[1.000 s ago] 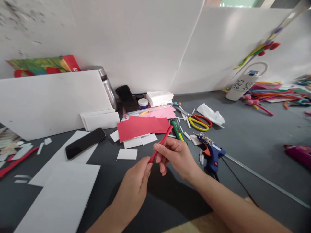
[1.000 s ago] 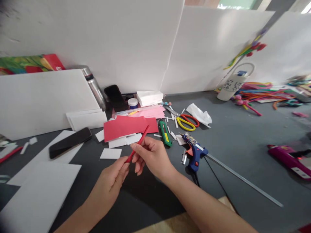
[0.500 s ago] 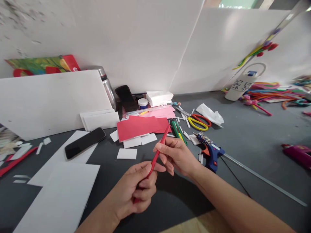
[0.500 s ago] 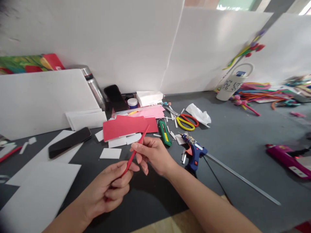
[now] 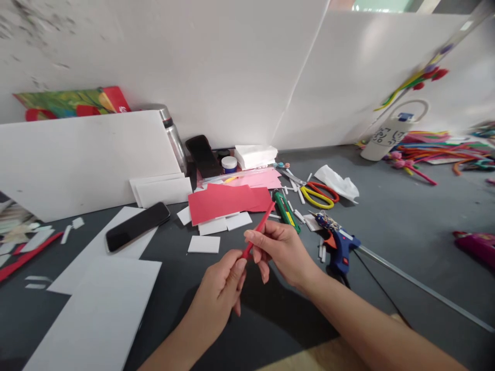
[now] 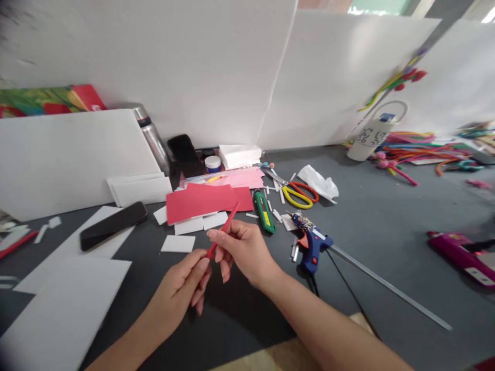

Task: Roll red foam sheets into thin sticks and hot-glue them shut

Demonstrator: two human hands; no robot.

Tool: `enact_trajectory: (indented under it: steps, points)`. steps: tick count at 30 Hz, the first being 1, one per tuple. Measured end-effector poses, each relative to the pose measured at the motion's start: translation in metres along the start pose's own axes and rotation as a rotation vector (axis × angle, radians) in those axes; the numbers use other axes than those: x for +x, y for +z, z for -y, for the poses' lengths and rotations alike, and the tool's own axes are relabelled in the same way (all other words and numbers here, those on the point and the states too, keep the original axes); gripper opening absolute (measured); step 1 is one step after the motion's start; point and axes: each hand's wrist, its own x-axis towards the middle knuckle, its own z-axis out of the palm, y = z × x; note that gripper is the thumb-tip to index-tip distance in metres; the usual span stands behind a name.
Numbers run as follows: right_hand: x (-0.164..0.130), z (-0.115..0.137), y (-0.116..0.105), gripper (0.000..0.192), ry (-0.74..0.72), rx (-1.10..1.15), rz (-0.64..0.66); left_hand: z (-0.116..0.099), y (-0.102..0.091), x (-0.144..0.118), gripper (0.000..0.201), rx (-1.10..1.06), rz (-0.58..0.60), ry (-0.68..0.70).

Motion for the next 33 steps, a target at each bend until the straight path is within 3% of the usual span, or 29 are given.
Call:
enact_trajectory:
  steps: [5, 11, 16, 19, 23, 25, 33]
  points:
    - [0.004, 0.007, -0.009, 0.041, -0.009, -0.051, -0.13, -0.004, -0.002, 0.003, 0.038, -0.122, -0.051, -0.052]
    - [0.004, 0.006, -0.009, 0.04, 0.065, -0.064, -0.109, -0.007, -0.006, 0.005, 0.038, -0.112, -0.027, -0.138]
    - [0.003, 0.006, -0.006, 0.04, 0.052, -0.061, -0.119, -0.01, -0.005, 0.004, 0.032, -0.257, 0.031, -0.175]
    - [0.003, 0.004, -0.009, 0.036, 0.039, -0.012, -0.013, -0.004, -0.004, 0.003, 0.027, -0.443, 0.084, -0.208]
    - [0.005, 0.0, -0.014, 0.028, 0.096, 0.053, 0.231, 0.002, -0.003, 0.005, 0.023, -0.747, 0.171, -0.213]
    - [0.005, -0.002, -0.014, 0.027, 0.107, 0.057, 0.273, 0.002, -0.002, 0.005, 0.023, -0.818, 0.208, -0.205]
    - [0.001, 0.002, -0.005, 0.038, 0.039, -0.095, 0.005, 0.0, 0.0, 0.005, 0.027, -0.631, 0.178, -0.183]
